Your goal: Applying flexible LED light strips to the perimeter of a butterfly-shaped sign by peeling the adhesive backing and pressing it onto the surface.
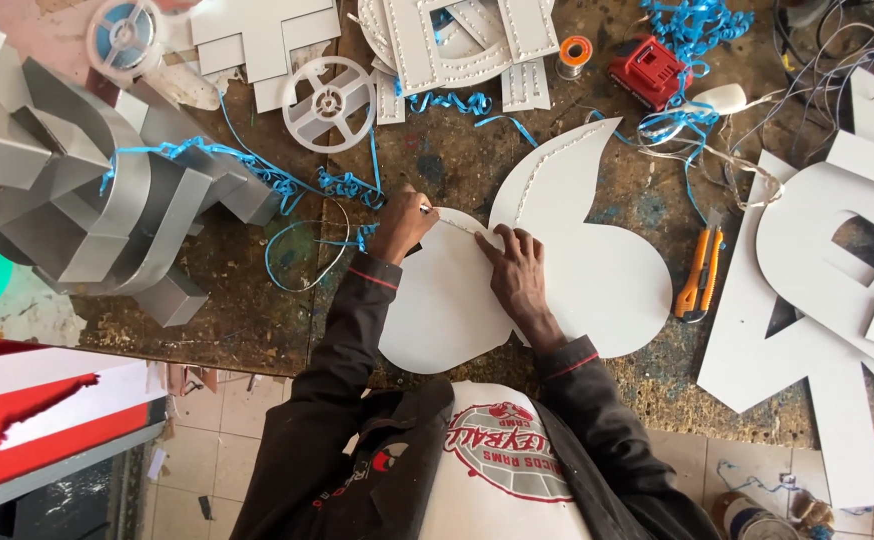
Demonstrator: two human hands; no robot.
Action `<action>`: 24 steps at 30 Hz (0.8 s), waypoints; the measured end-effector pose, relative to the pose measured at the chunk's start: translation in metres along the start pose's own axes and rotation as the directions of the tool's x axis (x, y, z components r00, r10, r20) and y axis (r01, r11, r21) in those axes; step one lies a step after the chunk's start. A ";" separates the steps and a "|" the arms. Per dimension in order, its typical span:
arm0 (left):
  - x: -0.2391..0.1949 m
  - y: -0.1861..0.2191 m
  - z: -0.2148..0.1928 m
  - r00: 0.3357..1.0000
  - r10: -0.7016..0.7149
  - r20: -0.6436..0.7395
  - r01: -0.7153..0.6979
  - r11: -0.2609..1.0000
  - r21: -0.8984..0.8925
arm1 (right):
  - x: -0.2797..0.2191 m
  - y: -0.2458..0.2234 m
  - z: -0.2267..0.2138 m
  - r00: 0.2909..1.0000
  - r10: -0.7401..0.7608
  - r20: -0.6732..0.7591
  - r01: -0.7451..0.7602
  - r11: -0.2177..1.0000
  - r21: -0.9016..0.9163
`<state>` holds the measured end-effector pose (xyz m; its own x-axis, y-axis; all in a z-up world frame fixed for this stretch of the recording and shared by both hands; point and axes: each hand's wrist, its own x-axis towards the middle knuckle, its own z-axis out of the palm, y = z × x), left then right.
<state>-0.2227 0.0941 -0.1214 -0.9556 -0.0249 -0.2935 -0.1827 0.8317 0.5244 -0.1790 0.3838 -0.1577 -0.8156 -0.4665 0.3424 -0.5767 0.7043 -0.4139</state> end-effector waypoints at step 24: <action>0.023 0.007 0.045 0.981 -0.169 -0.094 0.192 0.914 0.357 | 0.044 -0.038 0.027 0.990 -0.088 0.112 0.089 0.996 -0.004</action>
<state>-0.2356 0.1243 -0.1601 -0.9284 -0.2172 -0.3014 -0.2679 0.9535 0.1379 -0.1940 0.3217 -0.1496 -0.7617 -0.5837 0.2812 -0.6470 0.6619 -0.3786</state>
